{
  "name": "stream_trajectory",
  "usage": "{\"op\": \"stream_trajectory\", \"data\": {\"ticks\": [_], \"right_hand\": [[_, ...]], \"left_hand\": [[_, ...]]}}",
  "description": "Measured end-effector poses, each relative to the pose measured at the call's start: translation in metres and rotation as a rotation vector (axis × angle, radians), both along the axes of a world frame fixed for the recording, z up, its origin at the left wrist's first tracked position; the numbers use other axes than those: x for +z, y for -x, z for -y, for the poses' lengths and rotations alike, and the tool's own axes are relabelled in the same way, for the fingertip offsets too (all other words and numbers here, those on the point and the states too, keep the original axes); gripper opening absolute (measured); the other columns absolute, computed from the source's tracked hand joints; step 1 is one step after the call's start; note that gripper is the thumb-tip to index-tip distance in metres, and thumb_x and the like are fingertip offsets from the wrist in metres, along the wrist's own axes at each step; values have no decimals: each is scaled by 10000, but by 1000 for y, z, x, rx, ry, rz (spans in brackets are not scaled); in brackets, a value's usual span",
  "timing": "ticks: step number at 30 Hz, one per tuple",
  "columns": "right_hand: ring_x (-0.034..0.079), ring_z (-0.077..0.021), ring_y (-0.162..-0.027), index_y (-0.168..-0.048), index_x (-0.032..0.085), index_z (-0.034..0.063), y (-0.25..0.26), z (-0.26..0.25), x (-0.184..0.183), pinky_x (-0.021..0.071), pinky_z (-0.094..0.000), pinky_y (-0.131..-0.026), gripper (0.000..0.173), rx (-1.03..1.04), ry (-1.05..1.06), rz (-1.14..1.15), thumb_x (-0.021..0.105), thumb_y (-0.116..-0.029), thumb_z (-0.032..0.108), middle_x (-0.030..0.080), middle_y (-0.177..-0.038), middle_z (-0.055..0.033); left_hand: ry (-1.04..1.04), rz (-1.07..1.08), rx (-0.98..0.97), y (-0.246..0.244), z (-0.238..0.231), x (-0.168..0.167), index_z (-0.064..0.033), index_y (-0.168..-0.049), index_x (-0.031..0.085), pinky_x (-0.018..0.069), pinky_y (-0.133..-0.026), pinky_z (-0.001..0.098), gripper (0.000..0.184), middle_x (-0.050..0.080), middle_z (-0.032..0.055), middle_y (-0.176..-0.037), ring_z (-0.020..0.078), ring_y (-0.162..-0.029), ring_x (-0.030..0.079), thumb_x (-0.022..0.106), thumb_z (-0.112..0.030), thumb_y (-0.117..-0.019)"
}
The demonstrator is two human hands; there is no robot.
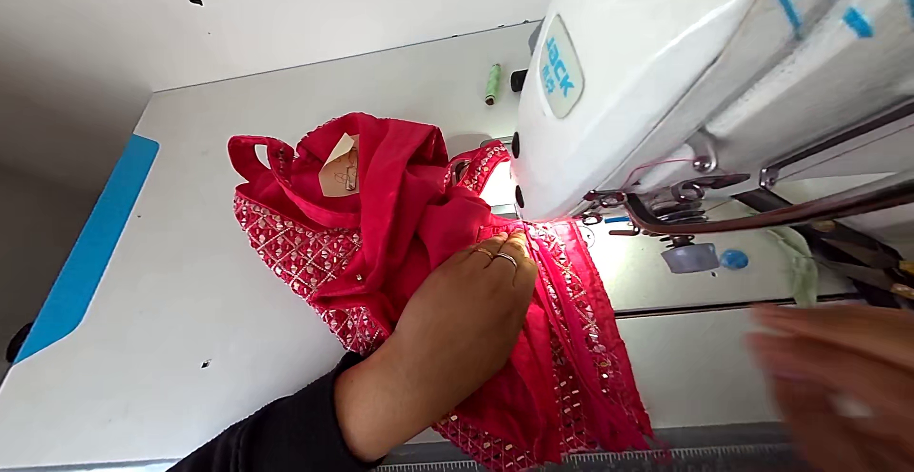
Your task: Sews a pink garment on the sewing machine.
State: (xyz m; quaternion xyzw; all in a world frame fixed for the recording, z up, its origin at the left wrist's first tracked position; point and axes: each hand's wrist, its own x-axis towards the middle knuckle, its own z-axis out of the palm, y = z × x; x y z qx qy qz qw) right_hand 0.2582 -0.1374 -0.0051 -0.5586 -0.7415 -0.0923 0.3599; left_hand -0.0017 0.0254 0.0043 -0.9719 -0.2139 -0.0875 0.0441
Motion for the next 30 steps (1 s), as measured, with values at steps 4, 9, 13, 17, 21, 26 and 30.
{"op": "stream_trajectory", "data": {"ticks": [4, 9, 13, 17, 21, 26, 30], "right_hand": [[659, -175, -1076, -1085, 691, 158, 34, -43, -14, 525, -291, -899, 233, 279, 120, 88, 471, -1040, 96, 723, -1097, -18], [617, -105, -1016, -1069, 775, 207, 33, -67, -18, 499, -255, -830, 329, 368, 261, 75, 470, -947, 201, 693, -1054, 37], [561, -65, -1015, -1074, 781, 254, 29, -73, -23, 450, -226, -814, 332, 414, 312, 24, 496, -913, 311, 641, -1055, 64], [543, -72, -969, -986, 757, 225, 32, -76, -27, 428, -218, -791, 272, 400, 266, 6, 489, -992, 265, 613, -987, 50], [594, -63, -994, -1013, 705, 152, 31, -76, -27, 487, -195, -848, 259, 375, 181, -98, 473, -1071, 252, 638, -969, 30], [607, -24, -1093, -1066, 583, 121, 34, -76, -20, 508, -153, -926, 181, 340, 124, -246, 453, -1090, 245, 627, -1051, 5], [629, -56, -1088, -1093, 570, 113, 35, -75, -23, 526, -176, -913, 171, 374, 109, -239, 453, -1072, 236, 656, -1062, -12]], "left_hand": [[-18, 76, -83, 2, 2, 2, -44, -1203, 711, 534, -990, 382, 313, 707, 116, -1245, 255, -1207, 660, 470, -143, -1031], [49, 77, -204, 7, 2, 4, -124, -1157, 743, 552, -897, 336, 294, 730, 32, -1230, 198, -1140, 686, 485, -104, -1019], [104, 119, -169, 8, -1, 6, -104, -1079, 732, 561, -914, 320, 224, 735, 48, -1128, 204, -1120, 687, 522, -103, -1002], [127, 177, -122, 9, -1, 6, -98, -1024, 737, 542, -947, 309, 227, 738, 54, -1080, 199, -1137, 678, 535, -152, -936], [126, 163, -111, 10, 1, 6, -92, -972, 750, 542, -961, 311, 233, 754, 57, -1056, 200, -1132, 692, 549, -192, -911], [137, 188, -107, 10, 1, 7, -89, -875, 736, 547, -934, 306, 222, 749, 65, -1002, 204, -1107, 696, 543, -199, -883], [134, 171, -89, 10, 1, 7, -89, -872, 733, 551, -911, 317, 240, 732, 97, -1163, 217, -1135, 683, 528, -212, -890]]}}
